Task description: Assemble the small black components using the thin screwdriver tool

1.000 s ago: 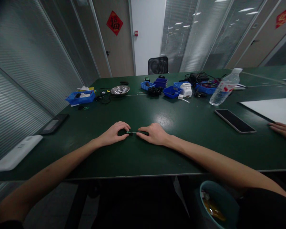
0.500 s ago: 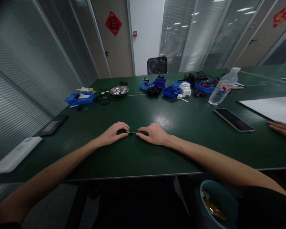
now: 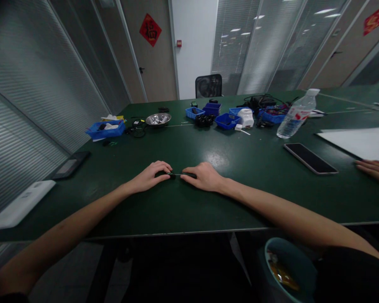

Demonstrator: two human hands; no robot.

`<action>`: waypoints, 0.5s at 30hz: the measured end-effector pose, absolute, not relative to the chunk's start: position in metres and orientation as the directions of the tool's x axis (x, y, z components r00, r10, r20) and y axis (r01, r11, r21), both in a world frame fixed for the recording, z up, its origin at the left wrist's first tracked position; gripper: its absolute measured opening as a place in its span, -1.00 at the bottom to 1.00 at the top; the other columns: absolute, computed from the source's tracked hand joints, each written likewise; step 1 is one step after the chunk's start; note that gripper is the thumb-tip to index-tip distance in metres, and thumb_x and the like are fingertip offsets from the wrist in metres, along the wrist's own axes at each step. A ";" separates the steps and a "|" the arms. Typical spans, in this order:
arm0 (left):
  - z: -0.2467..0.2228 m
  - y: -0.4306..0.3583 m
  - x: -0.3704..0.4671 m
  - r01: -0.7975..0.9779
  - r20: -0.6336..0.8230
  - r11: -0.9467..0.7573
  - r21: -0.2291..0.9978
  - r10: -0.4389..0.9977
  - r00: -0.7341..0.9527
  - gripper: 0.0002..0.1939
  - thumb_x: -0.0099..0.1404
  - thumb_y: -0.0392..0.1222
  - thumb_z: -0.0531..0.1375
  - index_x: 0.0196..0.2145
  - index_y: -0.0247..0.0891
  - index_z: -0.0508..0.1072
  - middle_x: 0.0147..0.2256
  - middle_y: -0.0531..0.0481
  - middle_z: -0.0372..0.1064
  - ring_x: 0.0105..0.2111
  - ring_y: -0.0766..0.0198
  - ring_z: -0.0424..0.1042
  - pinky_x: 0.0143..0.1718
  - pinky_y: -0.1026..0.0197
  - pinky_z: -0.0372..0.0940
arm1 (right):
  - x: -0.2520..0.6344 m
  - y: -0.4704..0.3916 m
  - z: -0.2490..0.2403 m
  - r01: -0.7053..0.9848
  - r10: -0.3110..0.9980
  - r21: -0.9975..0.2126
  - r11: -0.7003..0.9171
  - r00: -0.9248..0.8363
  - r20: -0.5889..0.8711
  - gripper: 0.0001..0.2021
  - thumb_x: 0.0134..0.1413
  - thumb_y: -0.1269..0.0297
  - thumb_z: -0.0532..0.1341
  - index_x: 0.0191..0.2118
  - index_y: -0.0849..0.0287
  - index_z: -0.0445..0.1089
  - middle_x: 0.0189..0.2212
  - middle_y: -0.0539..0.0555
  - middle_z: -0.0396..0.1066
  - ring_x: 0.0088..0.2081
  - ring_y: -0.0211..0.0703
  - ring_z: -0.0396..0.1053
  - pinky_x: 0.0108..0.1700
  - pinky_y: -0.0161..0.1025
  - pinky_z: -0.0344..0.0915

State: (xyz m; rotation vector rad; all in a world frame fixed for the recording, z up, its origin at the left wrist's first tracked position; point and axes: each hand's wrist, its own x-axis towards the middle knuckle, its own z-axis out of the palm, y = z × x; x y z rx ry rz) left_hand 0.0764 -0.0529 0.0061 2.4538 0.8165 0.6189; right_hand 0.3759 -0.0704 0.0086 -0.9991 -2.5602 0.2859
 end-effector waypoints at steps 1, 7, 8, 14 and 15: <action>0.006 -0.053 0.076 0.422 0.268 -0.709 0.565 0.641 0.719 -0.78 0.54 0.01 0.17 -0.08 -0.14 0.53 0.06 -0.10 0.48 0.12 0.06 0.41 0.20 -0.07 0.23 | 0.376 -0.070 0.008 0.605 0.680 -0.315 0.732 -0.682 0.269 -0.49 0.50 -0.10 0.06 0.09 0.16 0.61 -0.46 0.08 0.56 -0.51 -0.21 0.37 -0.37 -0.25 0.12; 0.005 -0.052 0.077 0.409 0.281 -0.718 0.563 0.632 0.723 -0.81 0.51 -0.02 0.22 -0.07 -0.15 0.52 0.04 -0.10 0.50 0.10 0.05 0.43 0.18 -0.06 0.24 | 0.377 -0.070 0.007 0.597 0.667 -0.301 0.744 -0.692 0.275 -0.48 0.51 -0.11 0.05 0.09 0.16 0.61 -0.45 0.09 0.57 -0.50 -0.21 0.38 -0.36 -0.24 0.12; 0.005 -0.052 0.078 0.415 0.277 -0.715 0.562 0.636 0.721 -0.80 0.52 -0.01 0.21 -0.08 -0.15 0.53 0.05 -0.10 0.50 0.10 0.05 0.43 0.18 -0.06 0.24 | 0.377 -0.071 0.008 0.601 0.671 -0.301 0.740 -0.689 0.273 -0.48 0.51 -0.11 0.05 0.09 0.16 0.61 -0.45 0.09 0.57 -0.50 -0.21 0.38 -0.36 -0.24 0.11; 0.003 -0.051 0.078 0.413 0.285 -0.706 0.575 0.647 0.707 -0.81 0.52 -0.02 0.21 -0.09 -0.14 0.54 0.04 -0.08 0.50 0.08 0.06 0.43 0.17 -0.06 0.23 | 0.377 -0.071 0.008 0.605 0.677 -0.308 0.734 -0.689 0.260 -0.48 0.51 -0.10 0.05 0.10 0.16 0.60 -0.41 0.09 0.59 -0.48 -0.20 0.40 -0.36 -0.24 0.12; 0.003 -0.051 0.078 0.408 0.291 -0.706 0.578 0.646 0.706 -0.81 0.51 -0.02 0.23 -0.08 -0.15 0.54 0.03 -0.08 0.50 0.07 0.06 0.43 0.17 -0.06 0.24 | 0.377 -0.071 0.008 0.605 0.674 -0.303 0.737 -0.692 0.259 -0.48 0.51 -0.11 0.05 0.10 0.15 0.60 -0.40 0.09 0.59 -0.48 -0.20 0.40 -0.35 -0.24 0.12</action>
